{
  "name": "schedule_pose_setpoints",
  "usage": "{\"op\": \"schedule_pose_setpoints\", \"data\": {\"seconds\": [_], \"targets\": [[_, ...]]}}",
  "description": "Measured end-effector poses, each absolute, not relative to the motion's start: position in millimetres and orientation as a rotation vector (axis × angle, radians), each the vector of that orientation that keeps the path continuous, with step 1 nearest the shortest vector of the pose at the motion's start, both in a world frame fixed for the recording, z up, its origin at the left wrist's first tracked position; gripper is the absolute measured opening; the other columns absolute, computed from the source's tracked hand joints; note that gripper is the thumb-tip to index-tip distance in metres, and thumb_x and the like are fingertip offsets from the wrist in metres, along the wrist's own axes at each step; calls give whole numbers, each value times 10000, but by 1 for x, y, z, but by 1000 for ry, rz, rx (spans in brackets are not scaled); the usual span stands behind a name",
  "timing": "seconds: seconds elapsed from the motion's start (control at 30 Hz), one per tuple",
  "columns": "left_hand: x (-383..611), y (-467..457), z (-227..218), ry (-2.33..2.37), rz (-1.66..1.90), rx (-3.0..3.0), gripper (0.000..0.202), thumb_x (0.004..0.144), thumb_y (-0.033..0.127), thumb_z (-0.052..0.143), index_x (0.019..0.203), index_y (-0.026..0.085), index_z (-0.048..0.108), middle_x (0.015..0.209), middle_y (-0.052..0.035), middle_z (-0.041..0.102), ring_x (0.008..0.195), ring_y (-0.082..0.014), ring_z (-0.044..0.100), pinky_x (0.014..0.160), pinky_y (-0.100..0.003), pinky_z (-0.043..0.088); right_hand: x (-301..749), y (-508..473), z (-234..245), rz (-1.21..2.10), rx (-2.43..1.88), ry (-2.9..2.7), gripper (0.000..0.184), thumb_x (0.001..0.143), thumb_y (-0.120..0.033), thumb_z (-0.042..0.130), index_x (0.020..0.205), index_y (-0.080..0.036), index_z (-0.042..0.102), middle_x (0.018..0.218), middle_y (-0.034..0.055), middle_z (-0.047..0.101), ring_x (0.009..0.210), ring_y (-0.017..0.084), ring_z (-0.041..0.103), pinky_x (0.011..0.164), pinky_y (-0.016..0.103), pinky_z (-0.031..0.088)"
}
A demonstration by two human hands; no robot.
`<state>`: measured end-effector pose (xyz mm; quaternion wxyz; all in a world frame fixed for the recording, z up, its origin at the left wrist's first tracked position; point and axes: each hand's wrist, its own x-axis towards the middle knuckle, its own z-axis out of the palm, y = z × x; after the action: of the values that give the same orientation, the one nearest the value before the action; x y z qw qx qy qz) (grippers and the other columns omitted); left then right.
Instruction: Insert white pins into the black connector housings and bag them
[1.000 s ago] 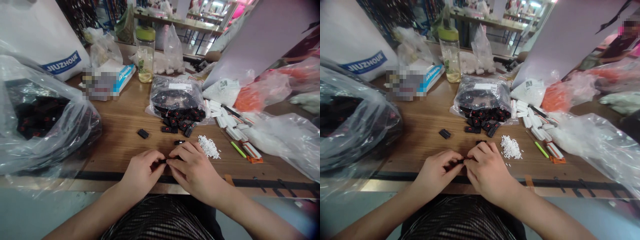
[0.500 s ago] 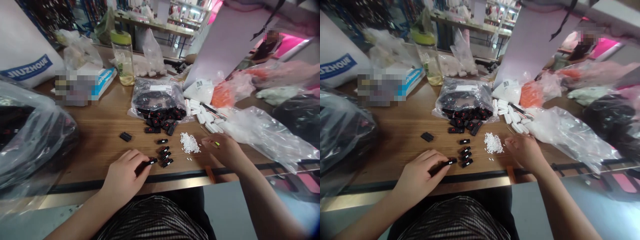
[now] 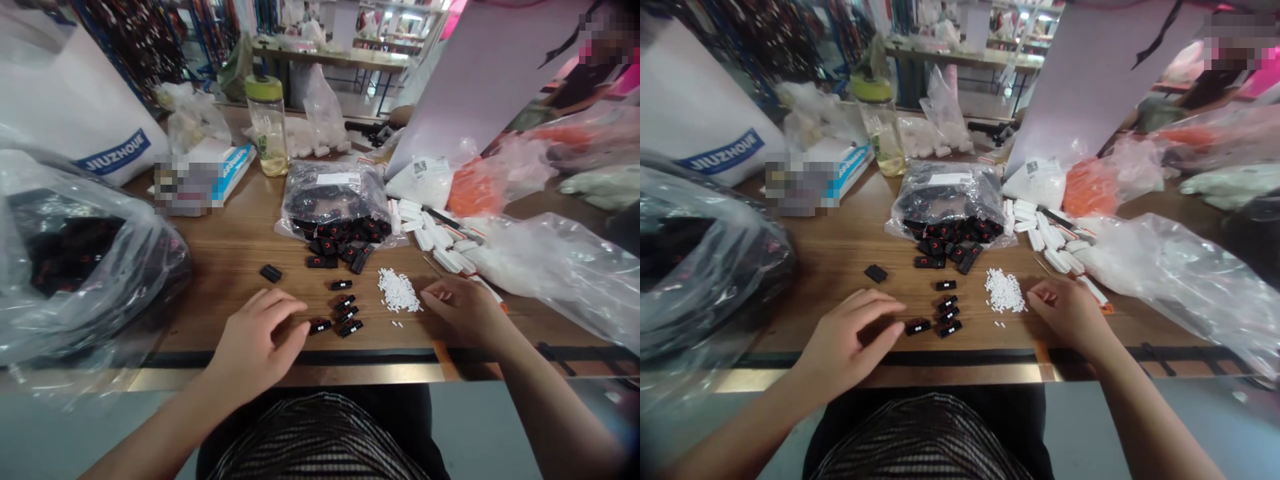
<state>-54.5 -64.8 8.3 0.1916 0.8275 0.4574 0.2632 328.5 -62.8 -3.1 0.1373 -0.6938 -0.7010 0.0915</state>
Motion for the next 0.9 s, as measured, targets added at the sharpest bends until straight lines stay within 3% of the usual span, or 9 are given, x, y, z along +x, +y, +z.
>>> {"op": "schedule_pose_setpoints", "data": {"seconds": [0.13, 0.33, 0.5, 0.7, 0.9], "targets": [[-81, -32, 24, 1422, 616, 2566, 212, 953, 221, 540, 1101, 193, 689, 1136, -66, 671, 1041, -252, 594, 957, -445, 483, 332, -61, -6, 294, -2118, -1945, 204, 773, -385, 604, 693, -228, 706, 649, 26, 692, 585, 187, 621, 545, 300, 443], [-84, 0, 30, 1450, 200, 2694, 252, 921, 165, 573, 1145, 172, 689, 1191, -75, 663, 1068, -278, 581, 951, -447, 496, 334, -60, -6, 320, -2134, -1912, 258, 788, -449, 605, 693, -225, 689, 582, 14, 653, 524, 173, 582, 513, 297, 423], [-75, 4, 31, 1448, 9, 2633, 270, 924, 129, 525, 1125, 158, 703, 1084, -89, 685, 1039, -279, 612, 909, -416, 504, 335, -62, -2, 368, -1925, -2030, 253, 848, -403, 572, 899, -221, 739, 780, 37, 731, 598, 167, 603, 576, 303, 461], [-77, -1, 30, 1326, 61, 2514, 324, 976, 369, 485, 1138, 188, 699, 1109, -85, 676, 945, -269, 664, 878, -423, 499, 337, -65, 6, 491, -1849, -2039, 270, 883, -407, 566, 873, -223, 765, 900, 54, 761, 770, 214, 680, 682, 332, 519], [-78, -3, 30, 1238, 98, 2440, 264, 930, 284, 510, 1081, 207, 712, 1049, -69, 700, 923, -246, 669, 851, -385, 488, 341, -66, 3, 534, -1812, -2041, 261, 882, -414, 580, 945, -248, 771, 973, 44, 767, 811, 214, 694, 713, 347, 545]]}}
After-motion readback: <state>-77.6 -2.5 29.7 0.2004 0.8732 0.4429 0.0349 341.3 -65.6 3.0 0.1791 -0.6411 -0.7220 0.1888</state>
